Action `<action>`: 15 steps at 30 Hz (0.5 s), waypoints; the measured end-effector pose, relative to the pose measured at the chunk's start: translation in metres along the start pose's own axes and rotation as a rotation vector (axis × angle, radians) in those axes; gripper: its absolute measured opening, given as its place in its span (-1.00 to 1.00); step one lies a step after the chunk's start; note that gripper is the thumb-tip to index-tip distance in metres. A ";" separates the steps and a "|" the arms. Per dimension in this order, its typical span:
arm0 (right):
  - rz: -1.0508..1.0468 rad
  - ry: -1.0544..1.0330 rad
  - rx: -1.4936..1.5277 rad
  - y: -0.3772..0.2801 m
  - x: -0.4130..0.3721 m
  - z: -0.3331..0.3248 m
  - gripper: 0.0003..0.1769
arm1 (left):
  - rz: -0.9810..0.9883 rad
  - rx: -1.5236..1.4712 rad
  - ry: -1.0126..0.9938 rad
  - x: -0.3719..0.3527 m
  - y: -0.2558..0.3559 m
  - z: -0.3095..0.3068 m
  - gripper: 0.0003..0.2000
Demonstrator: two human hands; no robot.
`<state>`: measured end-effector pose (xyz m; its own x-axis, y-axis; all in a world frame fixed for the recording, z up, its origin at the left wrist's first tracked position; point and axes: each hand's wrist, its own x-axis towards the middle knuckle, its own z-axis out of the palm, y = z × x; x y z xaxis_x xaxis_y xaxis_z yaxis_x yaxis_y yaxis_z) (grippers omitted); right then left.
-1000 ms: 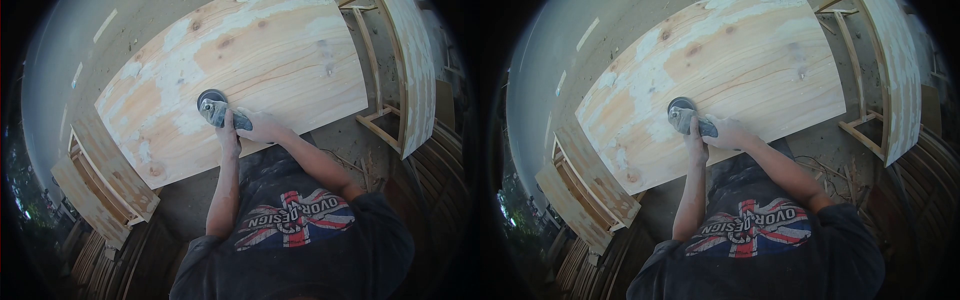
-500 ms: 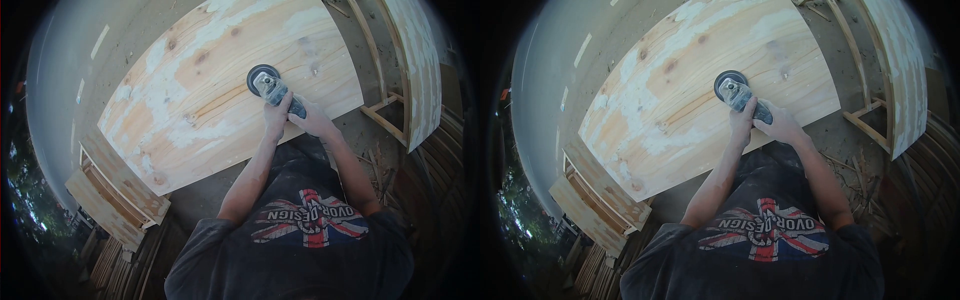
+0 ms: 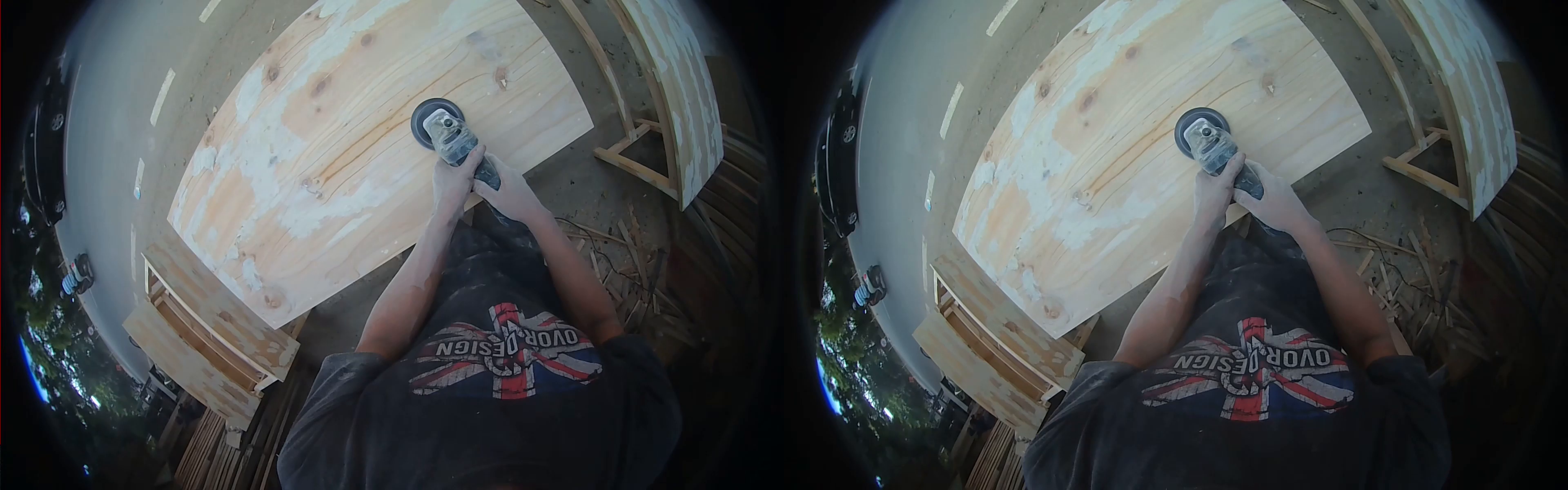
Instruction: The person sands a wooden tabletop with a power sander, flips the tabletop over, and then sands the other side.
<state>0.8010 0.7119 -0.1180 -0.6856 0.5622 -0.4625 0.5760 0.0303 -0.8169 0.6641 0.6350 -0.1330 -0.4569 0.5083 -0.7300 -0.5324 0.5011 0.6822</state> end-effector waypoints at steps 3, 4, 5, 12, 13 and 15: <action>-0.008 -0.137 -0.081 -0.041 -0.013 0.065 -0.26 | -0.041 -0.058 0.127 -0.036 -0.014 -0.077 -0.56; 0.003 -0.207 -0.126 -0.056 -0.014 0.084 -0.25 | -0.058 -0.092 0.171 -0.044 -0.022 -0.101 -0.57; 0.001 -0.212 -0.135 -0.066 -0.014 0.103 -0.25 | -0.025 -0.158 0.197 -0.051 -0.036 -0.125 -0.57; -0.045 -0.453 -0.401 -0.089 -0.018 0.164 -0.12 | 0.089 -0.554 0.270 -0.085 -0.088 -0.188 -0.60; -0.019 -0.466 -0.394 -0.091 -0.018 0.158 -0.12 | 0.118 -0.538 0.290 -0.081 -0.092 -0.186 -0.56; 0.019 -0.419 -0.351 -0.085 -0.019 0.142 -0.10 | 0.047 -0.254 0.227 -0.058 -0.102 -0.184 -0.27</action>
<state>0.7019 0.5815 -0.0887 -0.7509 0.1904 -0.6324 0.6549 0.3379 -0.6759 0.6139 0.4253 -0.1675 -0.6165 0.3436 -0.7084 -0.6549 0.2757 0.7036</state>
